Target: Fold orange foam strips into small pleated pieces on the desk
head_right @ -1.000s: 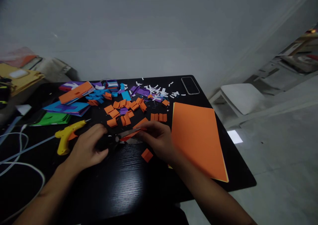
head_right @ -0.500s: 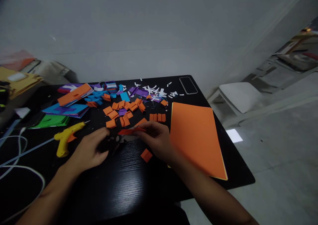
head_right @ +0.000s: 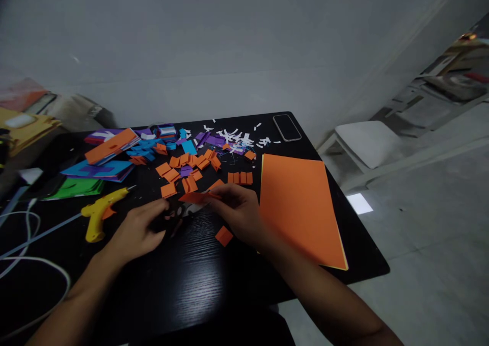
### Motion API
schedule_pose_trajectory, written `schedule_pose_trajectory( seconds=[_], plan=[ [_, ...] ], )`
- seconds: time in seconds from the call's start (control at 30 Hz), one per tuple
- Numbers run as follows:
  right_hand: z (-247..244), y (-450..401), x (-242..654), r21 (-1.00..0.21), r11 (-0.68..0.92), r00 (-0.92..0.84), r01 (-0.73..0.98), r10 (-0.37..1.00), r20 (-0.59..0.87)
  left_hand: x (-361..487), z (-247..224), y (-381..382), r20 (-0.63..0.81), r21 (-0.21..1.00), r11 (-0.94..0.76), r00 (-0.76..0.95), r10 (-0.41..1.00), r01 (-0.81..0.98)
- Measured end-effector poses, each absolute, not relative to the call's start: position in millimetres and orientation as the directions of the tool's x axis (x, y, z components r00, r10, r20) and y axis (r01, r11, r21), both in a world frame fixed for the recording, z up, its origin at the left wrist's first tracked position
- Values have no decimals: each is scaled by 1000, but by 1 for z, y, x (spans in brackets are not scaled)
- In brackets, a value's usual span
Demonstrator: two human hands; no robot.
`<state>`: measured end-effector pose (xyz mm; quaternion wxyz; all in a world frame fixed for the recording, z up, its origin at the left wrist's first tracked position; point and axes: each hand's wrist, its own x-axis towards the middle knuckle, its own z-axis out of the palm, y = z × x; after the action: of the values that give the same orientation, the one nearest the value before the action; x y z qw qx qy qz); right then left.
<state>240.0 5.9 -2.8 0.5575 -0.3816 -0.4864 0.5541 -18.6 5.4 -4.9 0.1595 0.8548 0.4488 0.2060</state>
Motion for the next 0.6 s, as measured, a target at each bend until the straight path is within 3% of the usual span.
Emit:
schedule_pose_trajectory(
  seconds=[0.6],
  plan=[
    [0, 8, 238, -955, 29, -90, -294, 994, 58, -20, -4, 7, 184, 494, -522, 503, 844, 695]
  ],
)
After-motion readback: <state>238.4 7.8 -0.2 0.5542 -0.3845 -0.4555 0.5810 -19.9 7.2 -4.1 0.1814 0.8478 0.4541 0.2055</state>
